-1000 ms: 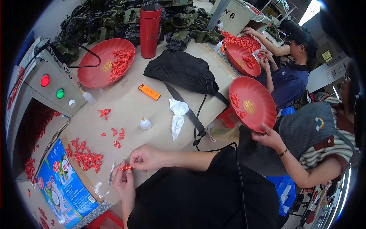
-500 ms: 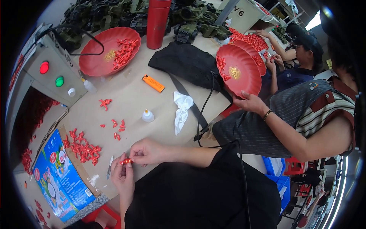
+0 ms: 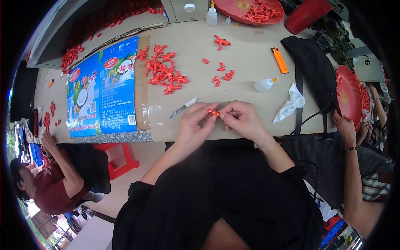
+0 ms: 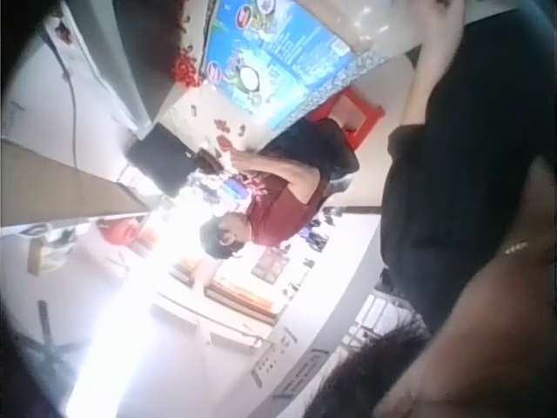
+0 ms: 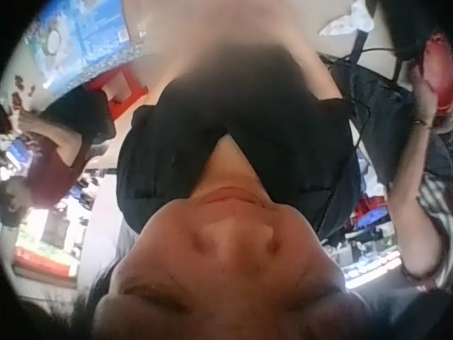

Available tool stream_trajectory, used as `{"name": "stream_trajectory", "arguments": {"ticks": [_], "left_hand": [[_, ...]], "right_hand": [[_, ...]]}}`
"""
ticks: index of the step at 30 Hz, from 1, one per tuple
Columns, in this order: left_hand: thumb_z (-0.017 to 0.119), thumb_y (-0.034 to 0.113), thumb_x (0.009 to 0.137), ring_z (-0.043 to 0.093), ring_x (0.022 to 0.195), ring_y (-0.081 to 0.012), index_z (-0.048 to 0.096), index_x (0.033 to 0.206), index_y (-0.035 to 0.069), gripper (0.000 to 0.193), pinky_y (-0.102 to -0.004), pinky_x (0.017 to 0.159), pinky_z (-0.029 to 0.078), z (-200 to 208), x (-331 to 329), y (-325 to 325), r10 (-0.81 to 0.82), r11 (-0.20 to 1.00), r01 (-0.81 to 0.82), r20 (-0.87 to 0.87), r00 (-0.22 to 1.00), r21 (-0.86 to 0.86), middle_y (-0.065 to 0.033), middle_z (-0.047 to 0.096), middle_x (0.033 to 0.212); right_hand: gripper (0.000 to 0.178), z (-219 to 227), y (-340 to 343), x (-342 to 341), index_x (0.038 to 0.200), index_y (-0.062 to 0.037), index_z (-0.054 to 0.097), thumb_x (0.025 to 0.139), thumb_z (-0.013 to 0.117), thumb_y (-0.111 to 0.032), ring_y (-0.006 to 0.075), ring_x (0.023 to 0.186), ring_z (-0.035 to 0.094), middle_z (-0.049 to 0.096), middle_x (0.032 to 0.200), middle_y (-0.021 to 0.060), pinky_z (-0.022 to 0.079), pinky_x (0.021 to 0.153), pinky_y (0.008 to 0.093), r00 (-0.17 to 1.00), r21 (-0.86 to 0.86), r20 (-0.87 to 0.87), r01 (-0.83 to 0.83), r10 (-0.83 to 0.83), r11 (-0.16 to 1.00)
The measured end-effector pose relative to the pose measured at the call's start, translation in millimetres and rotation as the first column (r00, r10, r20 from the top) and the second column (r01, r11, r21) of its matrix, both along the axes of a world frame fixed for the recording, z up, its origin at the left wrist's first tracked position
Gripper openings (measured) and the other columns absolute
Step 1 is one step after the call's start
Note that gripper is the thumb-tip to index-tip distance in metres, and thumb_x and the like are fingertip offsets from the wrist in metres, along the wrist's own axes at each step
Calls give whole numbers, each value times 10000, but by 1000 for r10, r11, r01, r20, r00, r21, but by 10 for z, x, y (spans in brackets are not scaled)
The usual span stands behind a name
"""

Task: The person applies glue from a glue bottle to small red plastic toy parts and joins them together by hand.

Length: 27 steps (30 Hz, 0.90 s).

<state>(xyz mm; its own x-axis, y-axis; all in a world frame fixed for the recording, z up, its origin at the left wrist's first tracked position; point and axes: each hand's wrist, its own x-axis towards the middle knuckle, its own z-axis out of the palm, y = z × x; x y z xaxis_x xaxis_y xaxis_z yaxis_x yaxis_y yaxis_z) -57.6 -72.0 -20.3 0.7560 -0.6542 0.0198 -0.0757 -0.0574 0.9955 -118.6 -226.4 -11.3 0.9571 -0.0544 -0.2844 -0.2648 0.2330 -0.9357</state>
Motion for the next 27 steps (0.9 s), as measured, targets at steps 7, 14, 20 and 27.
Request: {"name": "stream_trajectory", "arguments": {"ticks": [7,14,20,27], "left_hand": [[498,-59,788,500,837,-77,524,1093,0,313,-178,697,419,-5,-16,20,-17,1000,17,22,1000,1,-46,443,993],[496,-76,782,506,879,-106,541,1030,-15,259,-212,759,438,-23,-25,-5,28,971,-35,-33,999,-237,-64,439,1028],[492,-89,774,500,922,-120,529,916,-19,163,-224,783,435,-44,-30,2,33,962,-56,-89,995,-267,-77,439,1033],[485,-117,752,504,920,-131,510,894,-5,182,-238,805,428,-7,-31,12,26,953,-53,-95,995,-298,-81,431,1025]], "right_hand": [[91,8,23,-23,821,20,548,807,536,-69,24,536,495,532,653,3,451,489,174,1000,-31,11,0,0,1000],[70,-35,101,-53,850,14,551,807,535,-38,31,607,523,547,710,10,460,536,167,970,-14,200,140,-135,990],[70,-64,87,-63,847,29,546,787,548,-8,43,660,534,526,793,22,459,582,167,960,0,253,122,-118,993],[70,-65,80,-67,835,34,540,766,542,47,80,683,538,502,833,47,470,605,192,955,-44,286,101,-84,994]]}}
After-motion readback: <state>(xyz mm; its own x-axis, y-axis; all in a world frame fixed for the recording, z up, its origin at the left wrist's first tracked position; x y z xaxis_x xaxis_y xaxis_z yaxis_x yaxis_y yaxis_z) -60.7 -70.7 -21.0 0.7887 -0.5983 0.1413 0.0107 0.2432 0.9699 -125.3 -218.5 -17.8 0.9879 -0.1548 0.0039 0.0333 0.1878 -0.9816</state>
